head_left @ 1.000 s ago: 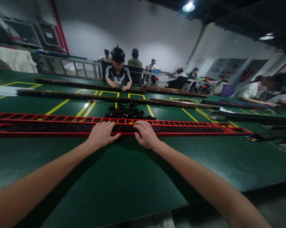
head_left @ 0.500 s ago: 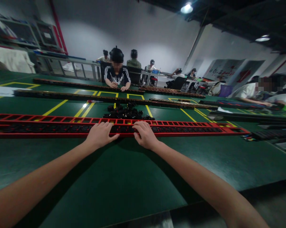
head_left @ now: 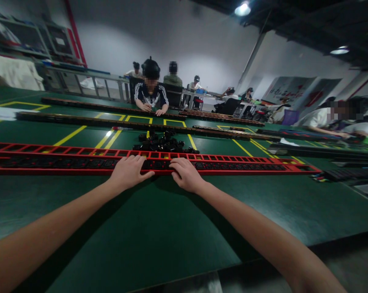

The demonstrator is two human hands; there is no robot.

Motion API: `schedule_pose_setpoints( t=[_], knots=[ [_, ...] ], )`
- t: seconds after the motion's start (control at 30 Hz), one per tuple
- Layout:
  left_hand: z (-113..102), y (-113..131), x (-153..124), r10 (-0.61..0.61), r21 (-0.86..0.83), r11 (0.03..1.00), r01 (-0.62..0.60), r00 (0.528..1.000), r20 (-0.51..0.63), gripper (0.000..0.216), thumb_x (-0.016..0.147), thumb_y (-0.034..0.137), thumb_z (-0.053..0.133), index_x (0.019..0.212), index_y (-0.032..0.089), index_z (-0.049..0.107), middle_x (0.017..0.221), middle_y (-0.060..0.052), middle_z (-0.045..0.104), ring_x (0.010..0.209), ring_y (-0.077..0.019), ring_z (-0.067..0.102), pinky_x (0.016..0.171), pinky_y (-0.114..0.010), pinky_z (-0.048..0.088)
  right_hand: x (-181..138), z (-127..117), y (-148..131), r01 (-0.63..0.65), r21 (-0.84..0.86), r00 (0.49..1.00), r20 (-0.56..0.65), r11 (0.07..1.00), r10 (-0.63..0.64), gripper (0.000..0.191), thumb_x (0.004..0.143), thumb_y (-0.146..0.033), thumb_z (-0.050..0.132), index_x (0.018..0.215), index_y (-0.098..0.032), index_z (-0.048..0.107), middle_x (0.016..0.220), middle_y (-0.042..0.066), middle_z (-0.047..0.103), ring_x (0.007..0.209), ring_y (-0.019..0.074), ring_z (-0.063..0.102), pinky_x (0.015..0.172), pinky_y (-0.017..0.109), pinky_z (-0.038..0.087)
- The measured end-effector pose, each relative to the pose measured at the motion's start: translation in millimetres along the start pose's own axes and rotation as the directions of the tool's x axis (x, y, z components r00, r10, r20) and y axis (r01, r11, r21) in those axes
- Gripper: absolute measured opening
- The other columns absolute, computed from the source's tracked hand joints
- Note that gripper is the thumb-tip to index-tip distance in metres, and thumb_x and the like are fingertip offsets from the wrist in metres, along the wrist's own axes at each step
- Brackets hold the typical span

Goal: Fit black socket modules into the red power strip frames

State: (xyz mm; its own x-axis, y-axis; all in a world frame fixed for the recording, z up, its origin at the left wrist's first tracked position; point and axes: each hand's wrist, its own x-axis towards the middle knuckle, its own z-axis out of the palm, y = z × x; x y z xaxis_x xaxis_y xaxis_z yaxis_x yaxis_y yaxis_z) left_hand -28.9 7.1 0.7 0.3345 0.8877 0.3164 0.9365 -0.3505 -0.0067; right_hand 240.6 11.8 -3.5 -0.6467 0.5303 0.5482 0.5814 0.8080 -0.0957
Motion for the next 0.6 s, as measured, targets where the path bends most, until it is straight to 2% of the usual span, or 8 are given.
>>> schedule_pose_setpoints(
  t=[0.1,0.23,0.4,0.47,0.6],
  knots=[
    [0.6,-0.7,0.3,0.003,0.001,1.0,-0.003,1.0,0.006,0.059,0.095,0.065,0.051,0.117,0.013,0.07,0.114,-0.019,0.075,0.106,-0.0364,0.069,0.092,-0.047,0.051,0.3,0.0,-0.5,-0.034,-0.019,0.999,-0.04,0.999,0.033,0.036,0.098,-0.018,0.056,0.132,-0.016,0.063,0.143,0.018,0.06,0.136,0.0315,0.053,0.116,0.056,0.044],
    [1.6,-1.5,0.5,0.007,0.006,1.0,-0.007,1.0,-0.001,0.066,0.093,0.07,0.05,0.117,0.012,0.07,0.115,-0.02,0.074,0.107,-0.0376,0.069,0.094,-0.049,0.05,2.3,-0.2,-1.8,-0.008,-0.012,0.993,0.118,1.0,0.01,0.033,0.098,-0.021,0.06,0.129,-0.014,0.064,0.136,0.018,0.066,0.133,0.0313,0.058,0.114,0.055,0.047],
    [0.2,-0.8,-0.1,0.005,0.001,1.0,-0.005,1.0,0.0,0.065,0.094,0.069,0.05,0.119,0.012,0.07,0.115,-0.02,0.074,0.107,-0.0373,0.069,0.093,-0.049,0.05,2.7,-0.5,-2.9,-0.017,-0.026,0.99,0.137,1.0,0.02,0.031,0.098,-0.021,0.059,0.129,-0.015,0.064,0.137,0.017,0.066,0.133,0.0302,0.058,0.115,0.054,0.046],
    [-0.5,-0.4,-0.2,0.007,0.011,1.0,-0.007,1.0,0.003,0.064,0.095,0.068,0.049,0.118,0.012,0.069,0.115,-0.02,0.074,0.106,-0.0369,0.069,0.092,-0.049,0.051,1.7,-1.0,-3.2,-0.019,-0.032,0.995,0.094,0.999,0.022,0.031,0.098,-0.021,0.058,0.128,-0.015,0.064,0.137,0.017,0.065,0.132,0.0303,0.057,0.115,0.053,0.046],
    [-0.1,-0.5,0.2,0.012,0.026,1.0,-0.013,1.0,0.01,0.061,0.096,0.065,0.048,0.117,0.011,0.069,0.113,-0.019,0.074,0.104,-0.0359,0.069,0.09,-0.048,0.051,0.1,-1.9,-4.0,-0.068,-0.025,0.995,-0.072,0.997,0.067,0.027,0.098,-0.019,0.055,0.123,-0.017,0.064,0.131,0.017,0.066,0.126,0.0303,0.059,0.112,0.052,0.046]
  ],
)
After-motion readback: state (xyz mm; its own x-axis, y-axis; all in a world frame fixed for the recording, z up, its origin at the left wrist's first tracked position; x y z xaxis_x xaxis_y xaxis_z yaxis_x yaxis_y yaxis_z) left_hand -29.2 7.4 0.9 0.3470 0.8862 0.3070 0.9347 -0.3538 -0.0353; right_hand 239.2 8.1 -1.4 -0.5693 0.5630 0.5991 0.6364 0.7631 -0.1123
